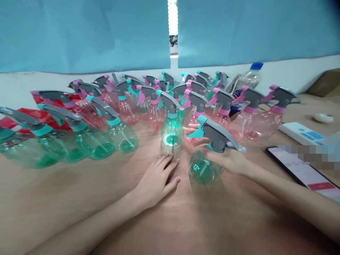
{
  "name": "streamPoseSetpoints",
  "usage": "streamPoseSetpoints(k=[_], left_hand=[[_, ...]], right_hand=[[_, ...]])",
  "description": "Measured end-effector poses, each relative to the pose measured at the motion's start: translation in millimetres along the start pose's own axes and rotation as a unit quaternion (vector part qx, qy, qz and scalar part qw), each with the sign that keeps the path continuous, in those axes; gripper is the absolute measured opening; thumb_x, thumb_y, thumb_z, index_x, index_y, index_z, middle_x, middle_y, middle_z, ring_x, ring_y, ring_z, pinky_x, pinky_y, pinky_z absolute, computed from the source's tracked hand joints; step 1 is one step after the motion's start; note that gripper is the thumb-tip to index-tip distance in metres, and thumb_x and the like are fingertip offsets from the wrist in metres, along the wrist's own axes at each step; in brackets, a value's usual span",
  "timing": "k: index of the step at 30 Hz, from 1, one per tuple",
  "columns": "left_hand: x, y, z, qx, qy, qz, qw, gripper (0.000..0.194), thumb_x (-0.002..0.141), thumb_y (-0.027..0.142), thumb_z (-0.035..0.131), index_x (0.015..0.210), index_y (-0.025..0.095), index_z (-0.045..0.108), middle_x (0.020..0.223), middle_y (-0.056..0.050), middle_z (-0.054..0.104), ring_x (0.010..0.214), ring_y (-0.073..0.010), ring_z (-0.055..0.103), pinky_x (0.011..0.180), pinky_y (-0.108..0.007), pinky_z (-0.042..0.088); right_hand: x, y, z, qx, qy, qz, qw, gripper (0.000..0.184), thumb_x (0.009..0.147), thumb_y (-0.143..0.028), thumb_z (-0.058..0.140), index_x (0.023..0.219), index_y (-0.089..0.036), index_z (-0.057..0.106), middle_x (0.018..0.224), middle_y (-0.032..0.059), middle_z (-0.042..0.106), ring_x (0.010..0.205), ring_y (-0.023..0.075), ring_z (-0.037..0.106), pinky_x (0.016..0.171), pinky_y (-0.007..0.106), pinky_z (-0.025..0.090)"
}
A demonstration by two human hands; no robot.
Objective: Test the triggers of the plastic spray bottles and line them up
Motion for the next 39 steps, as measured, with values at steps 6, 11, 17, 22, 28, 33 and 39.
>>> streamPoseSetpoints(k=[6,11,17,22,28,33,39], left_hand=[[0,0,-0.9,-0.004,0.007,0.003,1.0,0.046,0.095,0.04,0.049,0.133,0.015,0.051,0.142,-0.016,0.048,0.133,-0.0305,0.042,0.108,-0.05,0.035],[0,0,0.4,-0.001,0.006,0.0,1.0,0.046,0.095,0.04,0.049,0.133,0.014,0.051,0.142,-0.017,0.048,0.132,-0.0305,0.043,0.108,-0.049,0.035],[-1,0,-0.4,-0.006,0.014,0.004,1.0,0.045,0.095,0.04,0.049,0.134,0.016,0.051,0.142,-0.015,0.048,0.133,-0.0306,0.041,0.108,-0.05,0.035],[0,0,-0.8,-0.006,0.008,0.0,1.0,0.046,0.095,0.04,0.049,0.134,0.017,0.05,0.143,-0.015,0.047,0.133,-0.0304,0.041,0.108,-0.05,0.035],[0,0,1.0,-0.002,0.002,-0.001,1.0,0.047,0.095,0.04,0.049,0.134,0.013,0.051,0.142,-0.017,0.047,0.133,-0.0309,0.041,0.109,-0.049,0.033],[0,0,0.5,-0.002,0.003,-0.002,1.0,0.047,0.095,0.041,0.049,0.134,0.013,0.051,0.142,-0.016,0.048,0.134,-0.0307,0.041,0.109,-0.049,0.034],[1,0,0.3,0.005,0.0,0.0,1.0,0.047,0.096,0.04,0.048,0.134,0.013,0.051,0.142,-0.016,0.048,0.133,-0.0304,0.041,0.108,-0.049,0.035]], right_hand=[[1,-5,-2,-0.036,0.014,-0.012,0.999,0.019,0.068,-0.022,0.049,0.084,-0.023,0.06,0.072,-0.0002,0.066,0.067,0.0182,0.065,0.064,0.031,0.055],[1,-3,-2,-0.036,0.012,0.007,0.999,0.024,0.066,-0.022,0.049,0.088,-0.023,0.059,0.068,-0.0022,0.063,0.056,0.0149,0.058,0.055,0.028,0.051],[2,-13,1,-0.02,0.005,-0.008,1.0,0.025,0.067,-0.019,0.047,0.087,-0.026,0.061,0.075,-0.0007,0.065,0.069,0.0167,0.063,0.061,0.027,0.054],[1,-10,-2,-0.065,0.021,-0.006,0.998,0.018,0.067,-0.022,0.048,0.079,-0.025,0.06,0.065,-0.0019,0.058,0.057,0.0142,0.055,0.053,0.025,0.049],[-1,1,-2,-0.071,0.015,0.018,0.997,0.014,0.066,-0.023,0.048,0.075,-0.024,0.058,0.058,-0.0025,0.053,0.054,0.015,0.053,0.048,0.026,0.044],[1,-4,-2,-0.028,0.021,0.02,0.999,0.018,0.062,-0.022,0.048,0.077,-0.023,0.059,0.065,-0.0018,0.057,0.054,0.0134,0.052,0.051,0.026,0.046],[1,-4,1,0.015,0.003,0.01,1.0,0.031,0.065,-0.018,0.047,0.094,-0.024,0.057,0.083,-0.001,0.066,0.054,0.0109,0.052,0.049,0.024,0.044]])
Point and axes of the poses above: each hand's wrist, its own x-axis towards the middle knuckle, its own z-axis out of the palm, y = z × x, the point moved 7 cm from there along x, towards the middle knuckle
